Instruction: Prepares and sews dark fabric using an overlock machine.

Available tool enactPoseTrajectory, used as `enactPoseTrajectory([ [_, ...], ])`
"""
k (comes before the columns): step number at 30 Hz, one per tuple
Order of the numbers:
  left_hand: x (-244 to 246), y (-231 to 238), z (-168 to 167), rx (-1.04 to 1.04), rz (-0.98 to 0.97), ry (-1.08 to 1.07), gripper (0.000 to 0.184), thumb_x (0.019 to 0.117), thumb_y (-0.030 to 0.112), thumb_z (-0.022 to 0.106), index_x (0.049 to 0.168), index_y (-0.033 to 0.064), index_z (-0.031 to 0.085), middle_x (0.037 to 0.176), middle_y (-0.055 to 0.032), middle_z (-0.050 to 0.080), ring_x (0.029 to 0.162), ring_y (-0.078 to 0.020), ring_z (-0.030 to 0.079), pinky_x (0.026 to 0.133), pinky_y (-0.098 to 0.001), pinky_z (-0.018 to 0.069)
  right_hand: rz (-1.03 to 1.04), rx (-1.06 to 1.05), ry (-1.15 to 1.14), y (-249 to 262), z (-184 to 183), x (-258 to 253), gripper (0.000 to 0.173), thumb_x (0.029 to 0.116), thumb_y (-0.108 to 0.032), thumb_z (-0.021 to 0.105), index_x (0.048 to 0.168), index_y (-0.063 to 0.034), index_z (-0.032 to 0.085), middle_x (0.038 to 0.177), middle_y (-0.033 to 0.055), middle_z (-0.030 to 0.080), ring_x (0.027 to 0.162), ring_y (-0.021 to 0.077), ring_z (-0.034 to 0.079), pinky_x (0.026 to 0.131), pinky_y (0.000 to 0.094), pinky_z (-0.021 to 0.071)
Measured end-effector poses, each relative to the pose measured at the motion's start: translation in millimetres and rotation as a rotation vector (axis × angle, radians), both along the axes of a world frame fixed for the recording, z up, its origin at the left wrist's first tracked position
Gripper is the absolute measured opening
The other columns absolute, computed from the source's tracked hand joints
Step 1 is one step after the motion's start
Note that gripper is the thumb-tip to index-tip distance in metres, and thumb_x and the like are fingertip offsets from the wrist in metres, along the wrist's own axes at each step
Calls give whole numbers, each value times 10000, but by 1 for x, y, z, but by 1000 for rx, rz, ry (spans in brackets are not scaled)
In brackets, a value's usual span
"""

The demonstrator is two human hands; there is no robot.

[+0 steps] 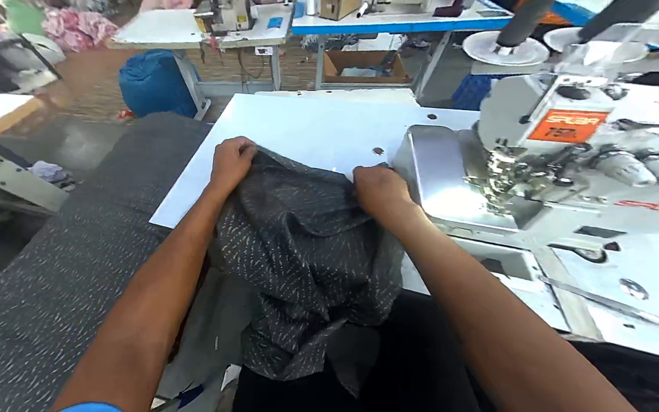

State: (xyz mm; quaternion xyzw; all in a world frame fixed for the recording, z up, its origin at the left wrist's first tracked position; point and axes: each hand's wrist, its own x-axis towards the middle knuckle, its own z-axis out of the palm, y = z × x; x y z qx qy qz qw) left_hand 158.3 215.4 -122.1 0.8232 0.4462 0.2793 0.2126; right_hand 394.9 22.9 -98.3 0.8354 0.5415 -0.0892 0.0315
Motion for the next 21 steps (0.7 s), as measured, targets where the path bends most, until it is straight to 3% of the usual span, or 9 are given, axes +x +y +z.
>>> enactPoseTrajectory([
  [4,-16,-3,39,-34,-163,-259,244,1040,229,581,1034,45,742,880,-53,703,811,-111,649,789,-358,540,-26,107,-87,0,5,1,144,925,16,621,1062,3,665,1055,269,660,962,490,668,681,632,538],
  [7,-27,-5,66,-85,-192,-317,232,1024,210,593,1015,34,743,882,-44,704,801,-106,651,766,-350,554,12,343,-65,2,4,14,120,955,-11,593,1048,41,648,1065,288,651,989,501,660,711,647,545],
  [8,-30,-5,72,-121,-159,-339,225,1016,207,602,1000,33,744,879,-47,715,785,-115,675,744,-356,586,20,416,-24,0,9,18,137,983,-51,570,1053,45,640,1036,290,646,979,505,659,726,658,539],
  [11,-39,1,87,-271,23,-467,186,987,207,613,941,62,721,834,-16,705,729,-107,668,676,-329,580,89,720,69,-13,21,26,146,949,-93,598,979,42,643,904,260,652,857,473,668,697,652,520],
  [14,-41,25,87,-336,224,-547,186,968,249,625,914,84,692,786,-15,696,676,-109,662,614,-318,562,136,988,139,-22,35,31,148,927,-109,603,962,29,645,866,205,682,797,369,689,679,561,533],
  [16,-38,42,77,-198,344,-382,213,964,246,617,998,50,692,899,-84,702,788,-178,684,700,-408,583,132,1077,258,-20,41,34,148,928,-137,612,988,-3,633,878,140,704,790,241,697,701,446,555],
  [18,-32,46,74,-20,290,-178,372,936,157,639,1266,-14,664,1245,-261,653,1153,-418,633,955,-657,495,179,1108,438,-21,50,30,160,943,-128,589,1062,-22,609,903,81,676,763,124,653,693,322,548],
  [19,-21,37,81,48,181,-161,518,914,147,664,1395,-23,572,1389,-296,553,1268,-459,554,1023,-669,454,241,1121,512,-21,57,27,174,958,-114,577,1104,-23,603,932,68,668,757,93,639,690,281,549],
  [21,11,0,106,89,-204,-248,684,943,258,667,1535,19,422,1543,-218,451,1402,-341,479,1126,-523,442,392,1118,602,-23,74,20,206,994,-97,567,1175,-3,598,1031,73,661,748,61,628,675,239,559],
])
